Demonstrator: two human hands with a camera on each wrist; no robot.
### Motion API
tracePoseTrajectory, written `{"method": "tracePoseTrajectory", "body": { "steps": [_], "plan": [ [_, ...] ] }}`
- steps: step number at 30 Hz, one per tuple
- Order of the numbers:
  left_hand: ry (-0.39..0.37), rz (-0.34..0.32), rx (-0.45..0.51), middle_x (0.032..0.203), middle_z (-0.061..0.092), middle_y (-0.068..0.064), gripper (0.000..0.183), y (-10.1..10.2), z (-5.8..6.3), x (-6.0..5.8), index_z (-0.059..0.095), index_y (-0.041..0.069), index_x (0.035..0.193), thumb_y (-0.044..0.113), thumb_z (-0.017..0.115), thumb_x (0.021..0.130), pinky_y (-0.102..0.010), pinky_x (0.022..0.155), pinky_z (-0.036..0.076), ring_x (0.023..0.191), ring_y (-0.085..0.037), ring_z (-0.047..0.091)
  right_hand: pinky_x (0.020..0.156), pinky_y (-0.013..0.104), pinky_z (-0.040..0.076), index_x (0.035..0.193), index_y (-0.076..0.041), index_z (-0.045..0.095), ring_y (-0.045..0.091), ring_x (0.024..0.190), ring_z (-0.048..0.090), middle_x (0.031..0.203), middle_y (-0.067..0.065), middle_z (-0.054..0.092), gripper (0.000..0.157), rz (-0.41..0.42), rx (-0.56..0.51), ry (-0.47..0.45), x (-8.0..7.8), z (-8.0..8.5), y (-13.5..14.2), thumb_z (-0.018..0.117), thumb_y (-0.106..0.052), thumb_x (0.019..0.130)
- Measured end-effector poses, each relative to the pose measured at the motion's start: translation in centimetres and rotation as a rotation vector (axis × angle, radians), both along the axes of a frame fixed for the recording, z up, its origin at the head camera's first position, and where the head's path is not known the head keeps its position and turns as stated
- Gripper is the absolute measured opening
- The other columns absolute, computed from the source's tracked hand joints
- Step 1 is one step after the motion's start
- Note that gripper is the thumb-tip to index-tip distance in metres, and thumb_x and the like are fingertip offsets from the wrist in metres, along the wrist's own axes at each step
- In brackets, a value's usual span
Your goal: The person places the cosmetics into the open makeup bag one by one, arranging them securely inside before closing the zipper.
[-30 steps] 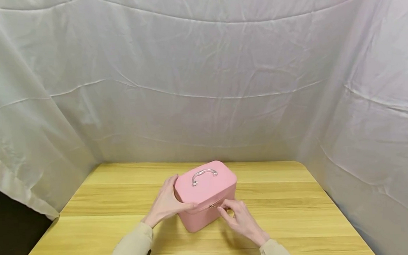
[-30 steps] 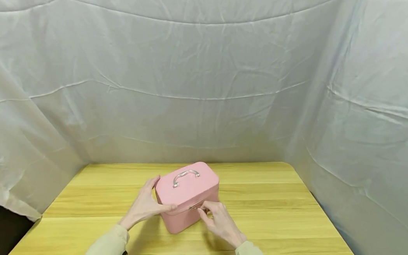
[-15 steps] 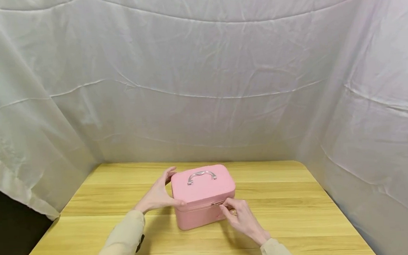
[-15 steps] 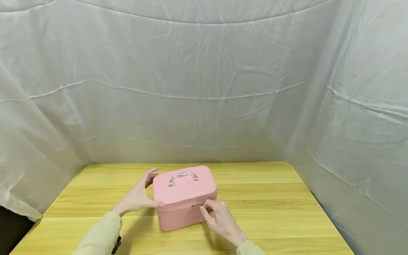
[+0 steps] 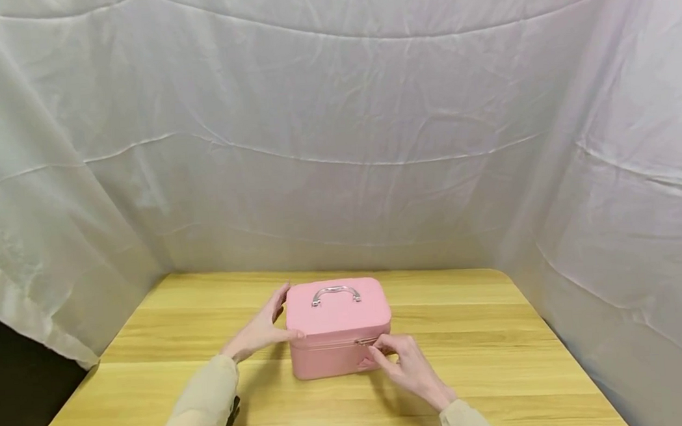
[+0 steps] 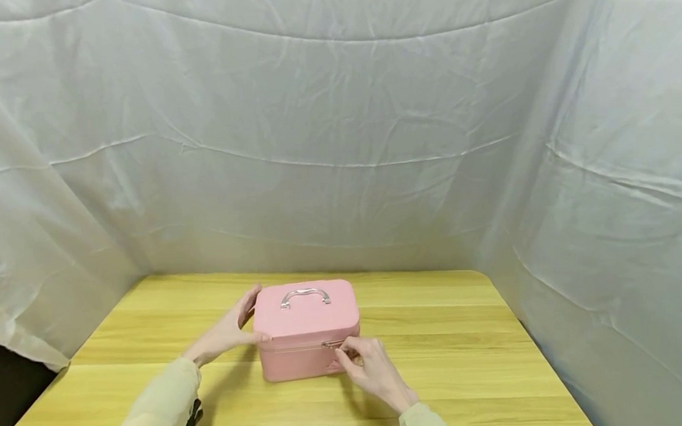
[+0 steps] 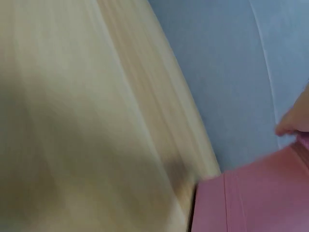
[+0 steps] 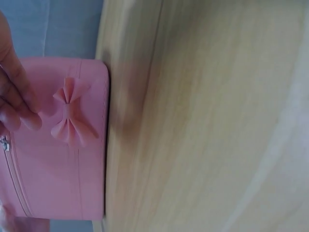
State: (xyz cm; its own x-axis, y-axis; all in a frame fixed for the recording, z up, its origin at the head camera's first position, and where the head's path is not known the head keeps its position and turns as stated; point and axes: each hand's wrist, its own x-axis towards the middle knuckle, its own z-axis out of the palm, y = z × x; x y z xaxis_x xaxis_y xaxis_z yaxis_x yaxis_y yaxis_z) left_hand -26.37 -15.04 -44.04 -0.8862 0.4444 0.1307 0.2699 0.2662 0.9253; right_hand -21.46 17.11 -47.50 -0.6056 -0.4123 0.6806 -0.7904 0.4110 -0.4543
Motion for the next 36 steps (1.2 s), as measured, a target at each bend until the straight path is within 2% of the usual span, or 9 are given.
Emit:
{"method": "tracePoseTrajectory", "body": {
  "steps": [2, 7, 9, 14, 19, 23, 26, 36],
  "plan": [
    [-0.016, 0.054, -0.02, 0.17, 0.002, -0.02, 0.118, 0.6, -0.2, 0.6, -0.002, 0.006, 0.162, 0.028, 0.083, 0.083, -0.057, 0.126, 0.009, 0.157, -0.04, 0.003, 0.059, 0.014, 0.051, 0.079, -0.006, 0.067, -0.005, 0.068, 0.059, 0.07, 0.005, 0.072, 0.014, 0.018, -0.002, -0.003, 0.0, 0.0, 0.0, 0.068, 0.003, 0.089],
    [-0.057, 0.27, -0.071, 0.171, 0.002, -0.015, 0.123, 2.6, -0.6, 2.2, -0.002, 0.014, 0.163, 0.048, 0.082, 0.08, -0.064, 0.123, 0.013, 0.157, -0.04, 0.006, 0.06, 0.014, 0.052, 0.08, -0.006, 0.068, -0.005, 0.068, 0.059, 0.071, 0.005, 0.073, 0.013, 0.015, -0.003, -0.022, 0.2, -0.1, 0.0, 0.068, 0.002, 0.09],
    [-0.062, 0.337, -0.078, 0.171, 0.001, -0.014, 0.123, 3.4, -0.7, 2.9, -0.001, 0.015, 0.163, 0.052, 0.081, 0.079, -0.067, 0.121, 0.014, 0.157, -0.042, 0.007, 0.061, 0.014, 0.052, 0.079, -0.006, 0.068, -0.005, 0.068, 0.059, 0.072, 0.005, 0.073, 0.013, 0.007, -0.002, -0.035, 0.2, -0.1, 0.0, 0.068, 0.002, 0.09],
    [-0.03, 0.482, -0.058, 0.165, 0.013, -0.022, 0.116, 5.4, -0.5, 4.3, 0.008, 0.008, 0.162, 0.053, 0.078, 0.081, -0.067, 0.12, 0.02, 0.153, -0.042, 0.015, 0.061, 0.017, 0.054, 0.08, -0.006, 0.068, -0.005, 0.069, 0.06, 0.072, 0.006, 0.073, 0.013, 0.005, -0.003, -0.053, 0.2, -0.1, -0.1, 0.067, 0.001, 0.091],
    [0.009, 0.608, -0.072, 0.155, 0.027, -0.027, 0.109, 6.9, -0.1, 4.8, 0.017, 0.002, 0.159, 0.053, 0.077, 0.082, -0.064, 0.119, 0.027, 0.143, -0.042, 0.029, 0.061, 0.018, 0.054, 0.08, -0.005, 0.068, -0.005, 0.069, 0.061, 0.072, 0.006, 0.073, 0.012, 0.014, -0.011, -0.042, 0.2, -0.2, -0.2, 0.067, 0.003, 0.09],
    [0.01, 0.669, -0.076, 0.154, 0.03, -0.026, 0.107, 7.6, -0.1, 4.9, 0.021, 0.003, 0.158, 0.053, 0.076, 0.082, -0.065, 0.115, 0.032, 0.14, -0.043, 0.036, 0.059, 0.018, 0.054, 0.08, -0.004, 0.067, -0.001, 0.068, 0.063, 0.072, 0.008, 0.073, 0.012, 0.028, -0.014, -0.024, 0.3, -0.3, -0.3, 0.067, 0.005, 0.089],
    [0.016, 0.691, -0.087, 0.156, 0.03, -0.025, 0.106, 7.9, -0.1, 4.9, 0.021, 0.004, 0.158, 0.054, 0.076, 0.082, -0.069, 0.112, 0.034, 0.141, -0.045, 0.038, 0.059, 0.019, 0.055, 0.08, -0.002, 0.067, 0.006, 0.066, 0.066, 0.073, 0.009, 0.073, 0.012, 0.039, -0.022, -0.026, 0.3, -0.4, -0.4, 0.066, 0.006, 0.089],
    [0.028, 0.692, -0.106, 0.159, 0.028, -0.029, 0.106, 8.0, -0.1, 4.7, 0.019, 0.001, 0.159, 0.052, 0.074, 0.085, -0.073, 0.109, 0.033, 0.143, -0.05, 0.036, 0.062, 0.02, 0.058, 0.083, 0.0, 0.067, 0.024, 0.063, 0.07, 0.074, 0.012, 0.073, 0.01, 0.071, -0.049, -0.05, 0.2, -0.6, -0.7, 0.064, 0.008, 0.09]
  ]
}}
